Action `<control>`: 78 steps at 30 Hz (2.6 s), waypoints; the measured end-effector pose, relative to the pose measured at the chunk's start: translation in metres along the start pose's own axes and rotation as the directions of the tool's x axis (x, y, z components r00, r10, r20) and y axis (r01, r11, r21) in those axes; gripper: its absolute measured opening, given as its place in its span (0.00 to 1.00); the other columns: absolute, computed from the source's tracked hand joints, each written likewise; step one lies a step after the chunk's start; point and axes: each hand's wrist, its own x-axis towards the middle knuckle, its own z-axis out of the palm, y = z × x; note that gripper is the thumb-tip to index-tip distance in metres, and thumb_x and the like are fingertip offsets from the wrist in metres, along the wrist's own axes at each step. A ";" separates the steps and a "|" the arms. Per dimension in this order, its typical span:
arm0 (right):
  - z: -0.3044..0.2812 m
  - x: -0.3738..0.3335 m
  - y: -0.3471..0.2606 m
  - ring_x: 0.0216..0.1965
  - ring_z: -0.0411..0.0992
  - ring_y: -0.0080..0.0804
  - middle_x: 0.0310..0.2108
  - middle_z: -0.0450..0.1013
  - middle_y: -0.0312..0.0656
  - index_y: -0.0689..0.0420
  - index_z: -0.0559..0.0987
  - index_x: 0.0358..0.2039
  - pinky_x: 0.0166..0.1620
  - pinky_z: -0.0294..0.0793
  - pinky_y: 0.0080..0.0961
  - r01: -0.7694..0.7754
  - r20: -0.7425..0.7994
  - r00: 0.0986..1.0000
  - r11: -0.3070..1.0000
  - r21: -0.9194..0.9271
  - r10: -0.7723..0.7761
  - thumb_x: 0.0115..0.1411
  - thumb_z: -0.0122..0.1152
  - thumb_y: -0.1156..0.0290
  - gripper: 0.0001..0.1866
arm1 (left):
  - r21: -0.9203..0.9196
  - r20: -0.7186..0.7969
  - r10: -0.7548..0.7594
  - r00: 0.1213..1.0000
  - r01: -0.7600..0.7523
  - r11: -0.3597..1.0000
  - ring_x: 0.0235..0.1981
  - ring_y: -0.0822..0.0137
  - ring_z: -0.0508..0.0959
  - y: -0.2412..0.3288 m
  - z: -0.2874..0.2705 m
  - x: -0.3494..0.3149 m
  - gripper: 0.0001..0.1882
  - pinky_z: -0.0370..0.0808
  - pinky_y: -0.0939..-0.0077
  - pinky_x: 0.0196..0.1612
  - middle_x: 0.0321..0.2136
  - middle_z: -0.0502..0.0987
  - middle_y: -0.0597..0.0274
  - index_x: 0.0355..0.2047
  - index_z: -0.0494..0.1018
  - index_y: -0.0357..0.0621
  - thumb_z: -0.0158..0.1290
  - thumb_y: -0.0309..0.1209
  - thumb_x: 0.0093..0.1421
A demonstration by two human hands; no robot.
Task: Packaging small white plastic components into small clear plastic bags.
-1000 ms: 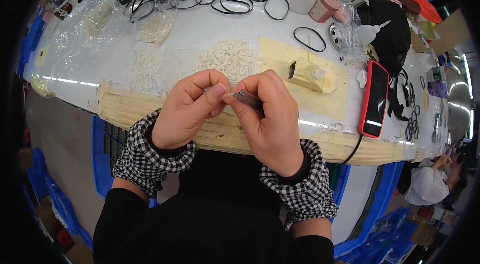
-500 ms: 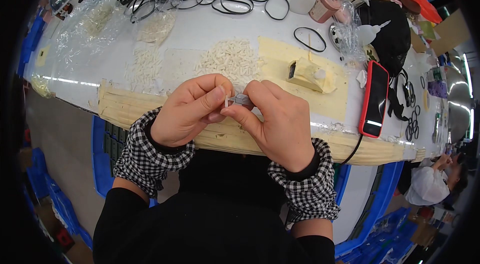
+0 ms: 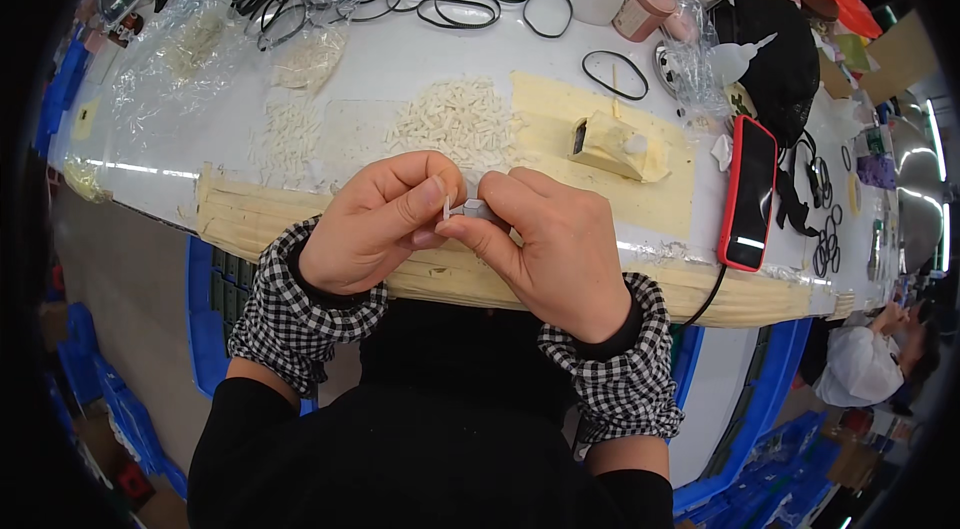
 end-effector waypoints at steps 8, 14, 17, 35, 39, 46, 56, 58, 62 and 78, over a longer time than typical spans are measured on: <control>-0.001 0.001 -0.001 0.18 0.67 0.36 0.17 0.66 0.38 0.58 0.71 0.22 0.21 0.64 0.28 0.002 -0.009 1.000 1.000 -0.009 -0.003 0.53 0.65 0.57 0.18 | -0.008 0.017 0.002 1.000 -0.002 1.000 0.26 0.81 0.59 0.001 0.000 -0.001 0.12 0.58 0.87 0.30 0.27 0.65 0.71 0.32 0.66 0.42 0.45 0.37 0.67; -0.006 -0.002 0.007 0.19 0.66 0.36 0.17 0.66 0.40 0.59 0.71 0.23 0.23 0.64 0.28 -0.142 -0.033 0.989 0.989 0.040 0.144 0.54 0.65 0.62 0.16 | -0.102 -0.115 0.047 0.992 -0.059 0.993 0.26 0.79 0.61 -0.001 -0.001 0.002 0.10 0.59 0.86 0.29 0.30 0.67 0.67 0.33 0.66 0.43 0.42 0.36 0.68; -0.004 -0.001 0.008 0.20 0.67 0.37 0.19 0.67 0.41 0.60 0.72 0.24 0.24 0.65 0.28 -0.251 -0.113 0.960 0.966 0.061 0.256 0.54 0.64 0.68 0.11 | -0.175 -0.213 0.088 0.973 -0.127 0.976 0.27 0.77 0.63 0.001 -0.002 0.002 0.09 0.60 0.85 0.29 0.32 0.69 0.64 0.35 0.66 0.42 0.41 0.34 0.67; 0.016 0.002 0.014 0.26 0.71 0.42 0.30 0.67 0.42 0.59 0.72 0.32 0.28 0.69 0.32 -0.124 -0.163 0.981 0.987 -0.100 0.107 0.50 0.59 0.80 0.09 | -0.134 -0.322 0.104 0.941 -0.154 0.979 0.26 0.80 0.63 -0.001 0.001 0.006 0.09 0.60 0.87 0.28 0.30 0.69 0.68 0.39 0.68 0.38 0.45 0.32 0.67; 0.011 0.005 0.009 0.27 0.71 0.42 0.30 0.68 0.43 0.60 0.72 0.33 0.28 0.69 0.32 -0.130 -0.194 0.973 0.991 -0.010 0.126 0.50 0.60 0.81 0.10 | -0.082 -0.317 0.084 0.945 -0.115 0.990 0.26 0.81 0.63 -0.002 0.004 0.004 0.09 0.59 0.89 0.28 0.28 0.69 0.71 0.42 0.70 0.38 0.47 0.30 0.66; 0.017 0.004 0.016 0.28 0.71 0.42 0.29 0.68 0.43 0.59 0.72 0.33 0.29 0.70 0.33 -0.153 -0.083 0.987 0.971 -0.182 0.140 0.51 0.60 0.77 0.08 | -0.121 -0.357 0.093 0.929 -0.145 0.982 0.26 0.81 0.63 -0.002 0.002 0.005 0.09 0.59 0.89 0.28 0.28 0.69 0.71 0.42 0.70 0.38 0.48 0.30 0.65; 0.008 0.006 -0.004 0.25 0.66 0.31 0.25 0.66 0.40 0.61 0.73 0.31 0.28 0.66 0.23 -0.133 -0.147 0.974 0.963 0.235 0.171 0.54 0.63 0.78 0.08 | 0.058 -0.241 0.079 0.967 -0.067 0.996 0.25 0.82 0.61 -0.002 0.003 0.004 0.07 0.59 0.89 0.29 0.27 0.69 0.73 0.40 0.70 0.40 0.50 0.30 0.65; 0.008 0.005 -0.006 0.25 0.67 0.30 0.25 0.67 0.40 0.61 0.73 0.32 0.28 0.66 0.23 -0.129 -0.132 0.977 0.955 0.267 0.169 0.53 0.64 0.77 0.08 | 0.065 -0.199 0.087 0.976 -0.076 0.995 0.25 0.82 0.61 -0.002 0.001 0.003 0.07 0.59 0.89 0.29 0.26 0.68 0.74 0.39 0.70 0.40 0.49 0.30 0.65; 0.009 0.004 -0.007 0.24 0.67 0.28 0.24 0.67 0.39 0.60 0.74 0.31 0.27 0.65 0.22 -0.130 -0.122 0.977 0.944 0.304 0.174 0.51 0.68 0.70 0.12 | 0.020 -0.126 0.041 0.991 -0.039 0.999 0.27 0.82 0.61 -0.001 0.000 0.000 0.08 0.60 0.88 0.30 0.28 0.68 0.73 0.37 0.69 0.41 0.46 0.33 0.67; 0.002 0.001 0.000 0.19 0.68 0.36 0.18 0.67 0.38 0.56 0.72 0.24 0.22 0.65 0.28 -0.012 -0.048 0.999 0.998 -0.059 0.009 0.53 0.64 0.55 0.18 | -0.063 0.011 -0.026 1.000 0.027 0.998 0.26 0.81 0.60 0.001 0.000 0.001 0.12 0.59 0.87 0.30 0.27 0.65 0.71 0.33 0.66 0.42 0.45 0.38 0.67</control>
